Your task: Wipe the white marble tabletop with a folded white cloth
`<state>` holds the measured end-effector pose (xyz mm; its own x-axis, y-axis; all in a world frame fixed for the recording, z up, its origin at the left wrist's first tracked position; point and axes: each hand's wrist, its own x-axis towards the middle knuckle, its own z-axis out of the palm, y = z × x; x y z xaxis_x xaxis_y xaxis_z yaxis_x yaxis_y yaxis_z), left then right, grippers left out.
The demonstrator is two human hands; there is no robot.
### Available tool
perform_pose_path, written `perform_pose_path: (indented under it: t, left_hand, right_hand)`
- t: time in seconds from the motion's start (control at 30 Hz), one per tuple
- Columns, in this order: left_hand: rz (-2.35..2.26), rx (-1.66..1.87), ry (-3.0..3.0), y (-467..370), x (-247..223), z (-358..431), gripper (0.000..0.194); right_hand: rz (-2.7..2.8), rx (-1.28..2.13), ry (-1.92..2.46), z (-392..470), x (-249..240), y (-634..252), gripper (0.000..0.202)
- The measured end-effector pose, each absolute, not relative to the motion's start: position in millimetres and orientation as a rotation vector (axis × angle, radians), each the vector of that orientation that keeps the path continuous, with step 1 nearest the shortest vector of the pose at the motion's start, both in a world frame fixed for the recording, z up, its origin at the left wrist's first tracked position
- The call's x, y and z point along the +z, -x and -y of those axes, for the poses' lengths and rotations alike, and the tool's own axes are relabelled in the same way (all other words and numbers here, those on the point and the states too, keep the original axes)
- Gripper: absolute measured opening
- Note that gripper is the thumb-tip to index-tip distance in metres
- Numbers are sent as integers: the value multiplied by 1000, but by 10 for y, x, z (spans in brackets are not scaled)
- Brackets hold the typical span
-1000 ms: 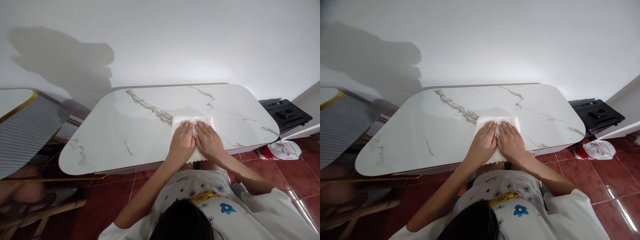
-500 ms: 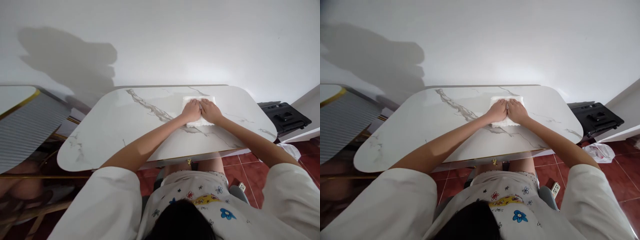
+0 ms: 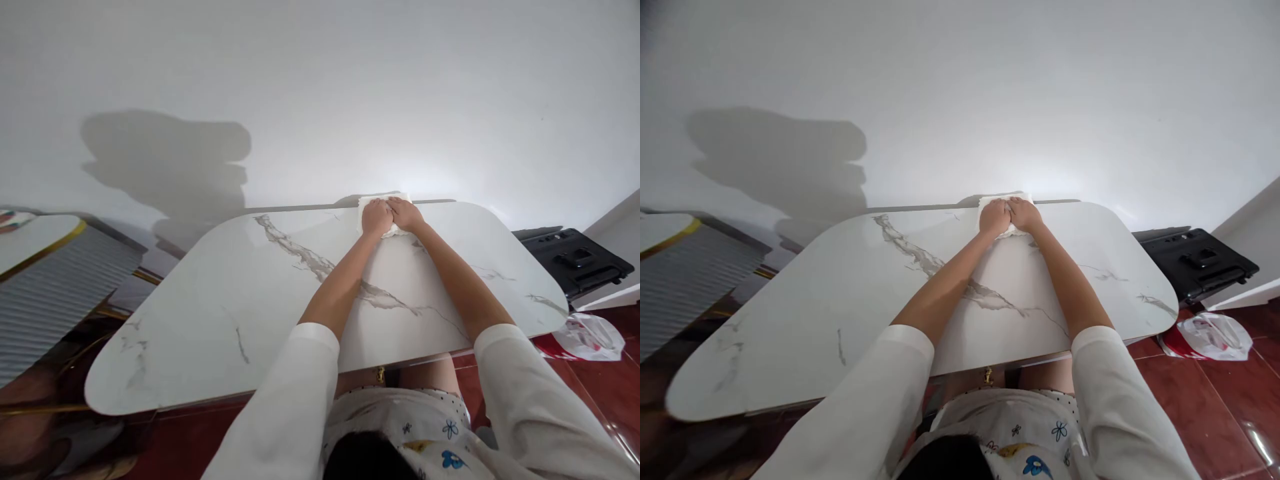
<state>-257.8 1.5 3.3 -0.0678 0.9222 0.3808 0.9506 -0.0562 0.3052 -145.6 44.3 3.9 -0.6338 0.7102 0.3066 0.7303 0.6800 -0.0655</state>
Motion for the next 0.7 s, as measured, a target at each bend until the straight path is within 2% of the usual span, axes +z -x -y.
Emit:
perform_pose_path:
  t: [0.33,0.7]
  left_hand:
    - [2044,-748,2174,2516,-61,312,43]
    - [1986,-656,2368,2499,-92,1657,52]
  right_hand:
    - [2640,-148,1199,-15,27,1352,50]
    - [2673,-130,1178,1437,74,1171,53]
